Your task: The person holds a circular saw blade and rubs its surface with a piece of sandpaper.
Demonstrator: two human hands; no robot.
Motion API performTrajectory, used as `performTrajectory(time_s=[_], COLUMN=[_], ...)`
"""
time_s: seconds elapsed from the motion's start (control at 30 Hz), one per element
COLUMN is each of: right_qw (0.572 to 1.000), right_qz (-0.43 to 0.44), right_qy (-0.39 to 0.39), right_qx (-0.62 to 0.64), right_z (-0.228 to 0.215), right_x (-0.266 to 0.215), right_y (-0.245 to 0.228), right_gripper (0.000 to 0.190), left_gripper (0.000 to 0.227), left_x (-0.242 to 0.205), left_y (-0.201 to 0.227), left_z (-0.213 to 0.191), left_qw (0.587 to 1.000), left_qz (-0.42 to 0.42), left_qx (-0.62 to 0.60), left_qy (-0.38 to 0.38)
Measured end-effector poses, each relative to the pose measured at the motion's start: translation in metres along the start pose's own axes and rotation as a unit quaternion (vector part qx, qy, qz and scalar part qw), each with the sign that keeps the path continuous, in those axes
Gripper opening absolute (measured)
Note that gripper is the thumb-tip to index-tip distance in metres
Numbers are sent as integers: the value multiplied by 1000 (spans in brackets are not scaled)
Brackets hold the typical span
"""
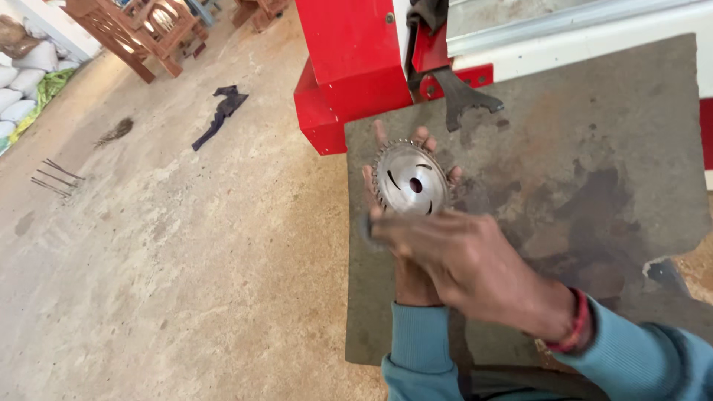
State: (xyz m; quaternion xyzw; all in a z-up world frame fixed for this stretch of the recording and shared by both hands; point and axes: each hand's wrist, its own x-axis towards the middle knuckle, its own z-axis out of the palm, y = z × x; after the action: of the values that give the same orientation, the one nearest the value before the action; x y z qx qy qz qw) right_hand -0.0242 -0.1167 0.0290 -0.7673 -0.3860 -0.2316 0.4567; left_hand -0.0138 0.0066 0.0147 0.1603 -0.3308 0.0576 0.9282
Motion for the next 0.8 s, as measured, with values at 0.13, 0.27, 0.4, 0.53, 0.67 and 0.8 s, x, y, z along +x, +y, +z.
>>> performTrajectory(time_s=[0.13, 0.27, 0.4, 0.53, 0.67, 0.8], right_qw=[993, 994, 983, 982, 914, 890], right_qz=[-67, 83, -173, -126, 112, 135], right_qy=[96, 72, 63, 50, 251, 316], right_qx=[-10, -16, 11, 128, 299, 301], right_z=[-28, -27, -7, -21, -23, 3], right_x=[1, 43, 9, -5, 14, 20], right_y=[-10, -2, -43, -46, -12, 3], right_gripper=[35, 24, 19, 20, 21, 23], left_gripper=[70, 71, 62, 61, 73, 72], left_x=[-7, 0, 6, 1, 7, 10], left_y=[-11, -17, 1, -5, -15, -32], left_z=[25, 35, 18, 16, 43, 64], left_qw=[981, 966, 999, 997, 964, 957], left_qz=[34, 34, 30, 53, 115, 117], left_qx=[127, 172, 28, -26, 123, 113], left_qy=[145, 188, 28, -40, 204, 242])
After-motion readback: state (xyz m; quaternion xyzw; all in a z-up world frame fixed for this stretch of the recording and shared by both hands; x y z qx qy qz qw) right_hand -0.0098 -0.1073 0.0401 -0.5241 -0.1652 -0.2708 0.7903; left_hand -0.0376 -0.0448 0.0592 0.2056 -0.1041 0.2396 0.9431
